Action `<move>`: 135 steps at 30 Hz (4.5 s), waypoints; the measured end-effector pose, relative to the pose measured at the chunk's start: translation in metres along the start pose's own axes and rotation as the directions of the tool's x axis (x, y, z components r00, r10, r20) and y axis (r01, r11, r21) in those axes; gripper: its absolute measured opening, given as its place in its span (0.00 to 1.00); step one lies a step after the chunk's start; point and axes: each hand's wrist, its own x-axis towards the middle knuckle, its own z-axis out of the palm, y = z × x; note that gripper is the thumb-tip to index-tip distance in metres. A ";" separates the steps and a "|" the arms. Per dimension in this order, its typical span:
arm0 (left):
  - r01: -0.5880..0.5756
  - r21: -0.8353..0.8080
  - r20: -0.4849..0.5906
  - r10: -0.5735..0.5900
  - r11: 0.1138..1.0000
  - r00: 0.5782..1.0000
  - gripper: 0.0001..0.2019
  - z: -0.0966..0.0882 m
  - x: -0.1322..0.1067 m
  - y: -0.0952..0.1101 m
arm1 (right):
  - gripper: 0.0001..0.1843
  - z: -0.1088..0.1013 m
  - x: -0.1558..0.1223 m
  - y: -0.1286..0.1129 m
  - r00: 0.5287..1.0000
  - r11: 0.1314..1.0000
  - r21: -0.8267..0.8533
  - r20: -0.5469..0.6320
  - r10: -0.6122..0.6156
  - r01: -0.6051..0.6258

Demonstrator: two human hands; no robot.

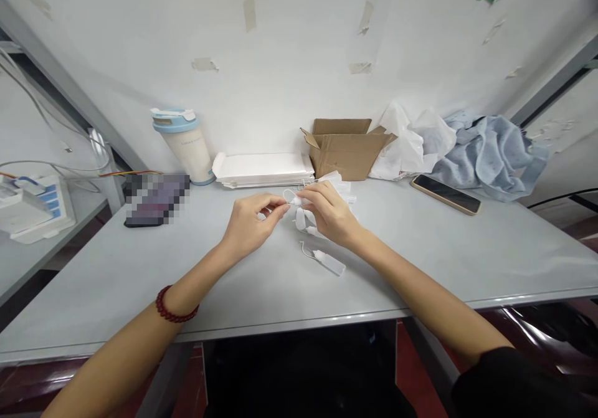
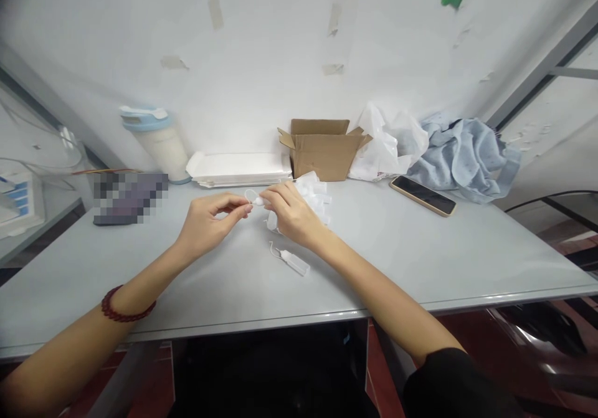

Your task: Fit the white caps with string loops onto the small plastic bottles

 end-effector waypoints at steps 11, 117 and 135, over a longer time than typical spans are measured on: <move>-0.052 0.012 0.051 0.052 0.999 0.997 0.08 0.001 -0.002 -0.001 | 0.14 0.006 -0.007 -0.006 0.999 0.999 0.039 -0.032 -0.019 0.021; 0.416 -0.160 0.365 -0.338 0.895 0.868 0.12 -0.011 0.015 -0.004 | 0.15 -0.025 0.005 -0.019 0.752 0.930 -0.289 0.554 0.357 -0.228; 0.404 -0.160 0.419 -0.309 0.901 0.854 0.12 -0.012 0.013 -0.008 | 0.15 -0.018 -0.001 -0.019 0.862 0.951 -0.296 0.455 0.224 -0.091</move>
